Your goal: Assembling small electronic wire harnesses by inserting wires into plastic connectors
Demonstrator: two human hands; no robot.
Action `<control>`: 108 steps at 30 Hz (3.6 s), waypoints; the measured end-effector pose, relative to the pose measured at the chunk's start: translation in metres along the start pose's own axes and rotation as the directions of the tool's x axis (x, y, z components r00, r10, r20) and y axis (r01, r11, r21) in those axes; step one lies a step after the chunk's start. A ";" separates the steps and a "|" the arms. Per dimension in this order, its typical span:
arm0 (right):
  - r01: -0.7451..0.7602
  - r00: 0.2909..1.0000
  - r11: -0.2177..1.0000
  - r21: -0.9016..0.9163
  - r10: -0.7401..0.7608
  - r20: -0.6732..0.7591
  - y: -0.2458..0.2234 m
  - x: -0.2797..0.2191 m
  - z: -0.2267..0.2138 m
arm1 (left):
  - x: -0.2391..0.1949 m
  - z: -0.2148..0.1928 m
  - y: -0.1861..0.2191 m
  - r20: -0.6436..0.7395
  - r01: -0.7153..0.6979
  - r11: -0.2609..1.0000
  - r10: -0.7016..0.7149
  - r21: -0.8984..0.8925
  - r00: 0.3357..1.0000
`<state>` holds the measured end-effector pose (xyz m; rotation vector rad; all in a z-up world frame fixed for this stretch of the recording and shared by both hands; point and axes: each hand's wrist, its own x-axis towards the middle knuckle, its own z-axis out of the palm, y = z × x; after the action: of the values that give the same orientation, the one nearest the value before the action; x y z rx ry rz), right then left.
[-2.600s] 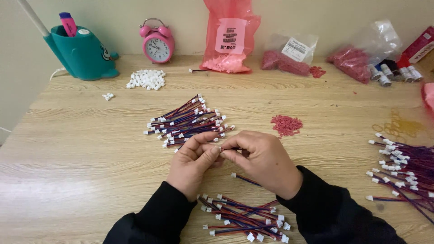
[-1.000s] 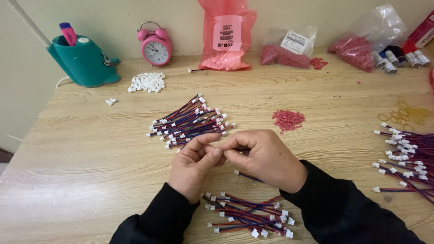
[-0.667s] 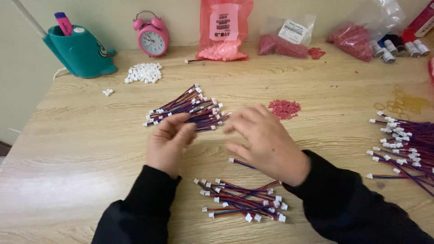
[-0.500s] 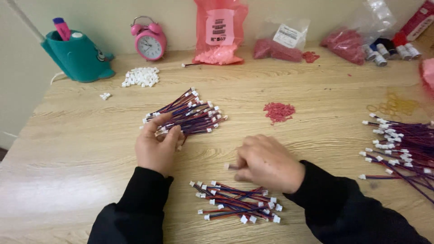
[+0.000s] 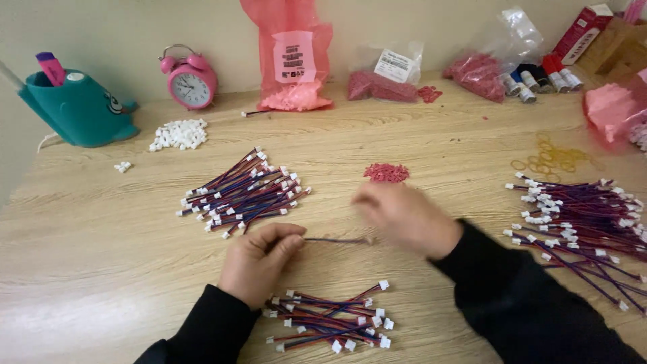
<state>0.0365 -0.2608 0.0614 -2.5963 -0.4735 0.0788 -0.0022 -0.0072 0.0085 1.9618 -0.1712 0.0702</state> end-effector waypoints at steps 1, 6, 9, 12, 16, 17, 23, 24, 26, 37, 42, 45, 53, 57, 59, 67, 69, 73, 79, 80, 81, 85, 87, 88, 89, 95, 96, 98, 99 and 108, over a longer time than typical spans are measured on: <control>-0.002 1.000 1.000 0.000 0.002 0.003 0.012 -0.001 -0.002 | 0.000 0.001 -0.001 0.001 0.003 1.000 -0.003 -0.002 1.000; -0.067 0.982 0.997 -0.045 0.058 -0.181 0.058 0.004 0.004 | 0.005 0.007 0.004 0.074 0.205 0.914 -0.191 -0.351 0.979; -0.088 0.983 0.996 -0.023 0.084 -0.161 0.059 0.011 0.005 | 0.011 0.009 0.008 0.089 0.181 0.957 -0.165 -0.228 0.982; -0.155 0.981 0.985 -0.073 0.145 -0.130 0.050 0.012 0.001 | 0.012 0.016 0.005 0.112 0.263 0.878 -0.238 -0.399 0.965; -0.135 0.986 0.975 -0.177 0.115 -0.122 0.050 0.018 0.007 | 0.014 0.016 0.002 0.142 0.256 0.906 -0.220 -0.338 0.965; -0.149 0.986 0.967 -0.208 0.128 -0.109 0.046 0.018 0.007 | 0.013 0.016 0.003 0.182 0.267 0.897 -0.214 -0.351 0.960; -0.212 0.976 0.956 -0.203 0.197 -0.090 0.026 0.014 0.000 | 0.010 0.023 0.001 0.142 0.277 0.879 -0.240 -0.388 0.960; -0.203 0.975 0.970 -0.131 0.187 -0.123 0.027 0.014 0.000 | 0.009 0.027 -0.001 0.082 0.254 0.878 -0.242 -0.404 0.967; -0.133 0.979 0.991 -0.027 0.127 -0.161 0.024 0.010 -0.003 | 0.004 0.032 -0.001 0.058 0.257 0.874 -0.256 -0.413 0.965; 0.099 0.985 0.691 0.716 0.034 -0.168 -0.013 -0.007 -0.013 | 0.020 0.041 -0.012 -0.068 0.208 0.917 -0.244 -0.340 0.967; 0.088 0.996 0.649 0.755 -0.034 -0.087 -0.032 0.006 -0.012 | 0.034 0.035 -0.009 -0.057 0.212 0.918 -0.244 -0.334 0.968; 0.086 0.996 0.638 0.765 -0.046 -0.074 -0.035 0.015 -0.002 | 0.027 0.037 0.001 0.019 0.276 0.731 -0.339 -0.624 0.941; 0.016 1.000 0.642 0.767 0.003 -0.023 -0.044 0.013 0.025 | 0.025 0.032 -0.002 0.034 0.263 0.573 -0.378 -0.776 0.925; 0.110 0.990 0.771 0.628 -0.033 -0.134 -0.060 0.009 0.018 | 0.024 0.030 0.000 0.011 0.222 0.511 -0.383 -0.830 0.924; 0.177 0.979 0.828 0.532 -0.092 -0.182 -0.062 0.006 0.014 | 0.022 0.029 0.006 0.010 0.223 0.516 -0.384 -0.827 0.923; 0.340 0.917 0.874 0.346 -0.227 -0.328 -0.072 -0.002 0.009 | 0.023 0.029 0.007 0.000 0.226 0.560 -0.374 -0.797 0.927; 0.320 0.926 0.865 0.386 -0.199 -0.322 -0.061 0.001 0.014 | 0.024 0.029 0.003 0.000 0.231 0.579 -0.370 -0.782 0.929; 0.296 0.936 0.855 0.425 -0.171 -0.308 -0.059 0.002 0.017 | 0.023 0.029 0.005 0.000 0.232 0.580 -0.371 -0.781 0.929; 0.338 0.919 0.859 0.386 -0.211 -0.334 -0.062 0.003 0.016 | 0.022 0.030 0.006 -0.003 0.222 0.574 -0.364 -0.788 0.931; 0.346 0.913 0.871 0.348 -0.227 -0.339 -0.062 0.003 0.015 | 0.021 0.030 0.008 -0.004 0.222 0.588 -0.357 -0.778 0.934; 0.353 0.908 0.883 0.310 -0.243 -0.343 -0.062 0.003 0.015 | 0.020 0.030 0.009 -0.006 0.220 0.602 -0.350 -0.768 0.937; 0.352 0.898 0.897 0.268 -0.243 -0.366 -0.059 0.002 0.018 | 0.018 0.030 0.009 0.018 0.239 0.593 -0.352 -0.769 0.936; 0.370 0.887 0.905 0.210 -0.277 -0.369 -0.057 0.004 0.020 | 0.018 0.032 0.007 0.023 0.228 0.594 -0.332 -0.772 0.943; 0.369 0.887 0.905 0.211 -0.276 -0.370 -0.056 0.003 0.020 | 0.018 0.032 0.005 0.024 0.229 0.594 -0.333 -0.771 0.943; 0.362 0.896 0.900 0.243 -0.264 -0.357 -0.056 0.003 0.020 | 0.019 0.032 0.003 0.034 0.231 0.595 -0.324 -0.770 0.946; 0.354 0.916 0.870 0.344 -0.248 -0.315 -0.053 0.006 0.019 | 0.020 0.034 -0.004 0.058 0.215 0.561 -0.284 -0.800 0.957; 0.348 0.920 0.863 0.366 -0.240 -0.308 -0.052 0.006 0.019 | 0.019 0.034 -0.003 0.060 0.209 0.546 -0.278 -0.811 0.959; 0.341 0.924 0.861 0.378 -0.235 -0.300 -0.053 0.006 0.017 | 0.021 0.037 -0.010 0.065 0.209 0.538 -0.274 -0.817 0.959; 0.335 0.928 0.858 0.390 -0.230 -0.292 -0.054 0.005 0.017 | 0.022 0.038 -0.013 0.070 0.209 0.529 -0.271 -0.823 0.960; 0.353 0.905 0.878 0.323 -0.233 -0.357 -0.052 0.006 0.020 | 0.018 0.033 0.000 0.052 0.199 0.539 -0.276 -0.819 0.960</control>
<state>0.0225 -0.2075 0.0693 -2.0762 -0.6611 -0.3090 0.0150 -0.0394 -0.0020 1.0047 0.1216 -0.0996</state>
